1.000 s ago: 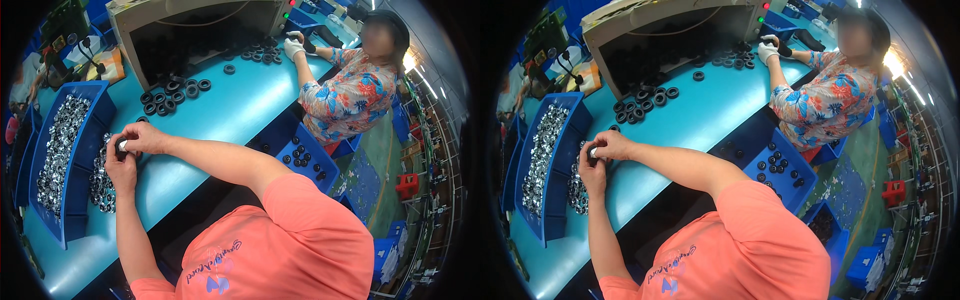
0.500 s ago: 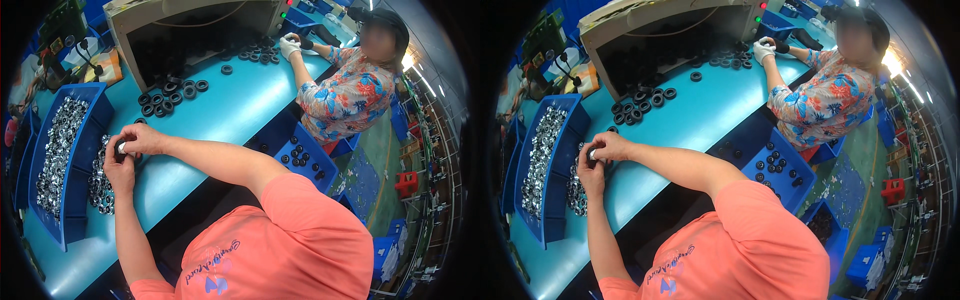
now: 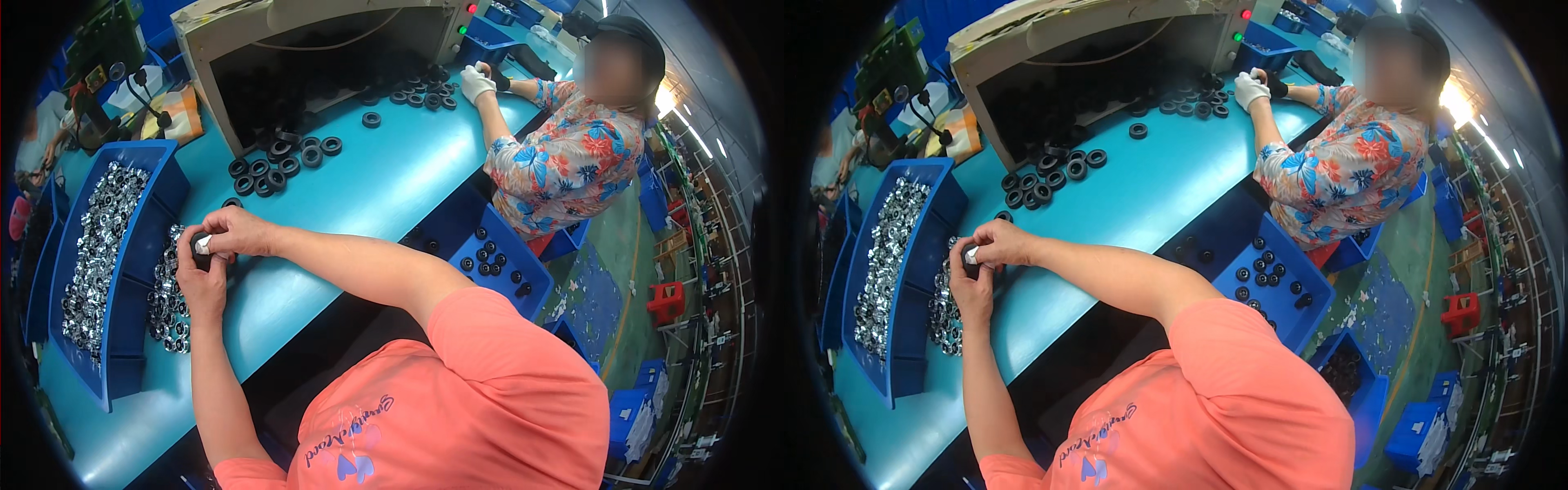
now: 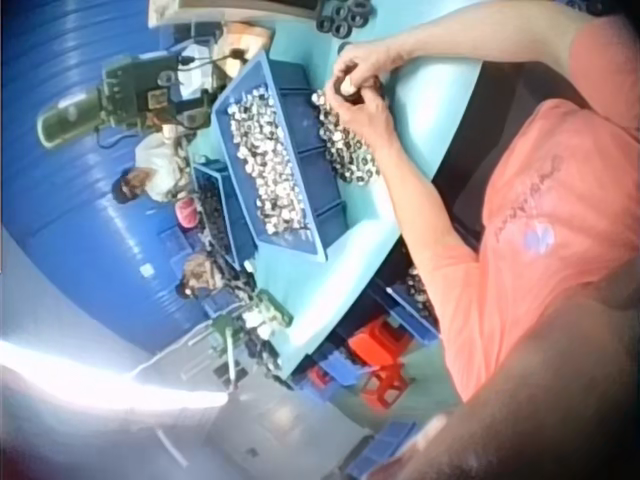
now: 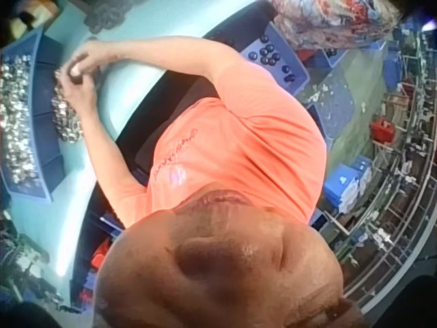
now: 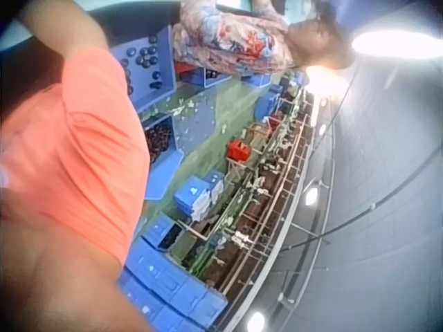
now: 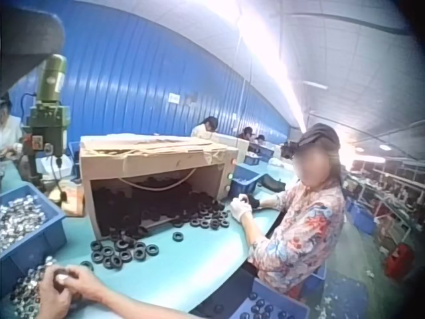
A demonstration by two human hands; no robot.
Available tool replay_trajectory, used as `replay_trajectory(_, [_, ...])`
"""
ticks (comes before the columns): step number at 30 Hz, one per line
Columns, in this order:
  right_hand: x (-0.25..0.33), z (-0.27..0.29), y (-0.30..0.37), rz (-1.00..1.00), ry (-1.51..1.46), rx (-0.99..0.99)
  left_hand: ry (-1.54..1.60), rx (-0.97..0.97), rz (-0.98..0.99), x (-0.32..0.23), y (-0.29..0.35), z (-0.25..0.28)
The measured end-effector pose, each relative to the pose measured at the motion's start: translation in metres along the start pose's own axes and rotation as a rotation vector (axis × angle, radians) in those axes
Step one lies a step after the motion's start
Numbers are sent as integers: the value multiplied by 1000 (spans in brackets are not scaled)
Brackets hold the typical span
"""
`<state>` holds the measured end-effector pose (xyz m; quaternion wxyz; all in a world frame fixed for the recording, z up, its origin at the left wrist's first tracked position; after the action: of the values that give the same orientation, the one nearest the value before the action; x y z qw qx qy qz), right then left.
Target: Assembling small mechanical components by inserting metal rings into rubber housings at an industrial workbench.
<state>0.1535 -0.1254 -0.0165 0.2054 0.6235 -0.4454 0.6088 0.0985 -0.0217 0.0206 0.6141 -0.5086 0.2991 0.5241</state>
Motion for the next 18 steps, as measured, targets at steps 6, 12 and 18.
replay_trajectory(6, [8, -2, 2, -24, 48, 9, -86, -21, 43, 2, -1, 1])
replay_trajectory(12, [9, -3, 4, -55, 83, 37, -195, -82, 19, 2, 1, 4])
replay_trajectory(18, [10, -4, 5, -55, 105, 44, -176, -85, 23, 1, 1, 4])
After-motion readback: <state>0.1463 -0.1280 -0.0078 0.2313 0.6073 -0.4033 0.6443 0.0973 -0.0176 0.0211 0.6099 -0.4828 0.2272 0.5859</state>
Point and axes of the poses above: each hand's wrist, its own y-axis away from the middle knuckle, its own z-axis out of the back of the hand, x = y × z, the point moved 8 cm from there along -y, towards the middle knuckle, and after that the axes turned 11 degrees about z, right-handed, at the moved point
